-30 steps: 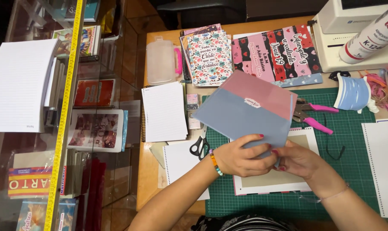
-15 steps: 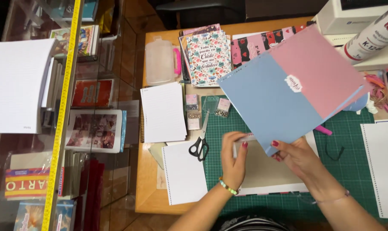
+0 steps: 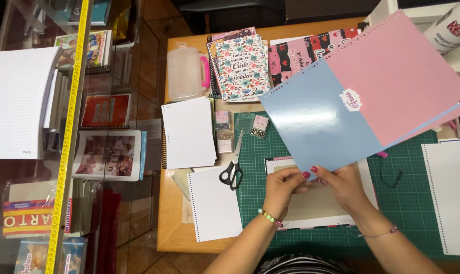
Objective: The person assembles a notebook by placing a two-toned cover over a stack of white paper. They use a hole punch to create holes along the edge of the cover and paper, then insert a blue elastic band through the holes to secure the pages together.
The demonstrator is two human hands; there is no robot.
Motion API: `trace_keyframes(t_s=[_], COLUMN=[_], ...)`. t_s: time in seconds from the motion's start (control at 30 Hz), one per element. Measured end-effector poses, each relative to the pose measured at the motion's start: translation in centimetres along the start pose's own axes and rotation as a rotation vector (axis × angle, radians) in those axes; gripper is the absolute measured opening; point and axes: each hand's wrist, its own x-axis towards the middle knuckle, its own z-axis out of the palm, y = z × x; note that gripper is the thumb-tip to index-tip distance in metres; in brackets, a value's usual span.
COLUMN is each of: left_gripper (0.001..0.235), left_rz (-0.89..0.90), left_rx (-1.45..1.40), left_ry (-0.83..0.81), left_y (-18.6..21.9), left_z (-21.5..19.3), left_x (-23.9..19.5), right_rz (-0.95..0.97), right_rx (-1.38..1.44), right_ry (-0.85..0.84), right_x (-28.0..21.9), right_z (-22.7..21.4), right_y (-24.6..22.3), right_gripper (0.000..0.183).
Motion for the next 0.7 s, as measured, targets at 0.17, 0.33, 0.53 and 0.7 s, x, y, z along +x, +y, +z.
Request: trace_keyframes(t_s=[0.17,0.33,0.53,0.7], left_gripper=[0.013,0.011,0.01,0.007], left_rz=[0.016,0.074,0.055,0.1], left_rx=[0.078,0.109,0.126,0.165], left_ry=[-0.012,-0.008,-0.021,-0.09], left_y=[-2.2,-3.6,-4.0,-2.8], left_z=[-0.9,-1.4,-2.3,-2.0], left_x=[1.1,2.7,4.0,3.5], right_rz=[-0.024,-0.058,-0.007,0.037], right_rx=[-0.073,-0.092,-0.129,-0.097], right_ry=[-0.005,-0.021,-0.043,-0.045], right_x=[0.2,0.0,0.3,1.7], right_z=[-2.0,0.3,-0.1,-3.9], right_y=[2.8,-1.3,-1.1,5.1], right_gripper=[0.012,0.012,0.015,0.017])
